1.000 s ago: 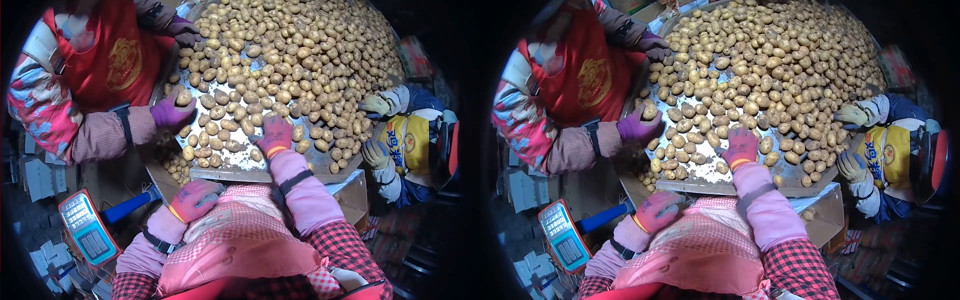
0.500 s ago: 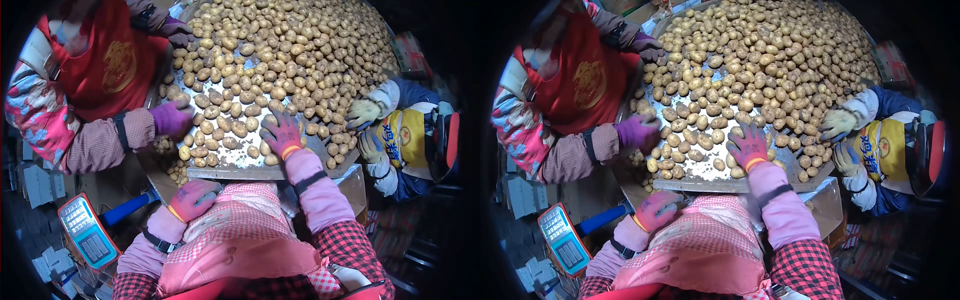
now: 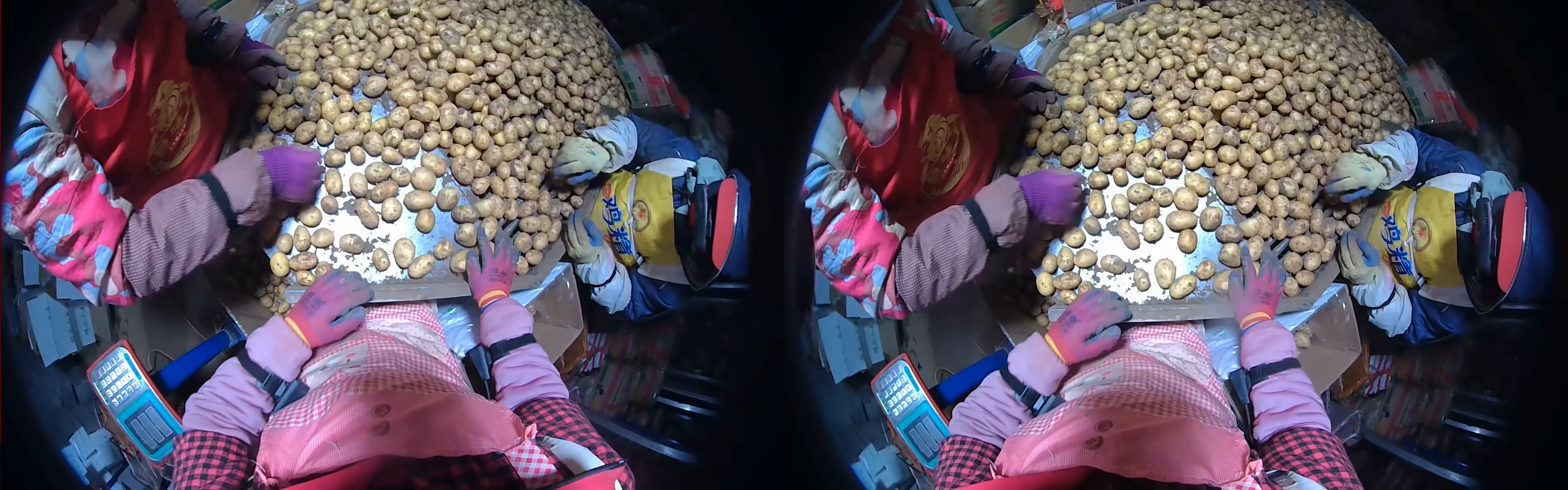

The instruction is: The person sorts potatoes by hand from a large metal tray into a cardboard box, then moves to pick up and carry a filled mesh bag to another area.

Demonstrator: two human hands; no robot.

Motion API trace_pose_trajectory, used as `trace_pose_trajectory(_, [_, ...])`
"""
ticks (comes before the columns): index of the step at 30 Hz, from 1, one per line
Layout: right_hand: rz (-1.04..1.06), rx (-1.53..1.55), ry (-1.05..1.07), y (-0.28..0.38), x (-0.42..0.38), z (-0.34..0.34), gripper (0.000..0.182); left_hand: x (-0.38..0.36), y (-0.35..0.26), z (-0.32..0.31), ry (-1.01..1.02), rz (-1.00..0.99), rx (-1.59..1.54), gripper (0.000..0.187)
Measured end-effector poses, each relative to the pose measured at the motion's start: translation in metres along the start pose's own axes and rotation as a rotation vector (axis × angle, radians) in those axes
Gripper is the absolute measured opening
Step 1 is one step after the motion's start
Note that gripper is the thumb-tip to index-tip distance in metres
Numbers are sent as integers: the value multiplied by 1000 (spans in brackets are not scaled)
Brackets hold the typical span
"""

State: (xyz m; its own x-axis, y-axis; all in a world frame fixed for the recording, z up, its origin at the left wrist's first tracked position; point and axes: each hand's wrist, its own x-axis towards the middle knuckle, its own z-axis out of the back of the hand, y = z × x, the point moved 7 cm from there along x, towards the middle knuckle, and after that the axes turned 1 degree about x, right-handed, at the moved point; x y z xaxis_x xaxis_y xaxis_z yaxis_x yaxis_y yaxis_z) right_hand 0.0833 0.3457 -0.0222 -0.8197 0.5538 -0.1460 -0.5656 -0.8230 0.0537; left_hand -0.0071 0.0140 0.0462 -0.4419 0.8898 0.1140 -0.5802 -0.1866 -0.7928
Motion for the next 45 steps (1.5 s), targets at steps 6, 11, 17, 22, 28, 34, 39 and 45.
trace_pose_trajectory(6, [1, 19, -44, 2, -4, 6, 63, -8, 28, -19, 3, 0, 112, 41])
trace_pose_trajectory(11, [-5, 44, -54, 4, -3, 10, 63, -9, 28, -19, -22, -1, 131, 41])
trace_pose_trajectory(17, [-8, 18, -55, 4, -3, 9, 64, -8, 23, -15, -40, 6, 125, 39])
trace_pose_trajectory(22, [44, 13, -113, 4, -1, 7, 64, -6, 23, -15, -68, 12, 83, 37])
trace_pose_trajectory(28, [79, 54, -139, 8, -2, 10, 63, -7, 30, -18, -101, 12, 95, 39])
trace_pose_trajectory(34, [74, 37, -121, 10, -7, 20, 65, -7, 26, -21, -72, 38, 164, 40])
trace_pose_trajectory(39, [64, 65, -144, 3, -2, 21, 69, 7, 27, -20, 1, 112, 18, 34])
trace_pose_trajectory(45, [40, 154, -160, 5, -3, 31, 64, 6, 34, -25, 208, 282, 37, 36])
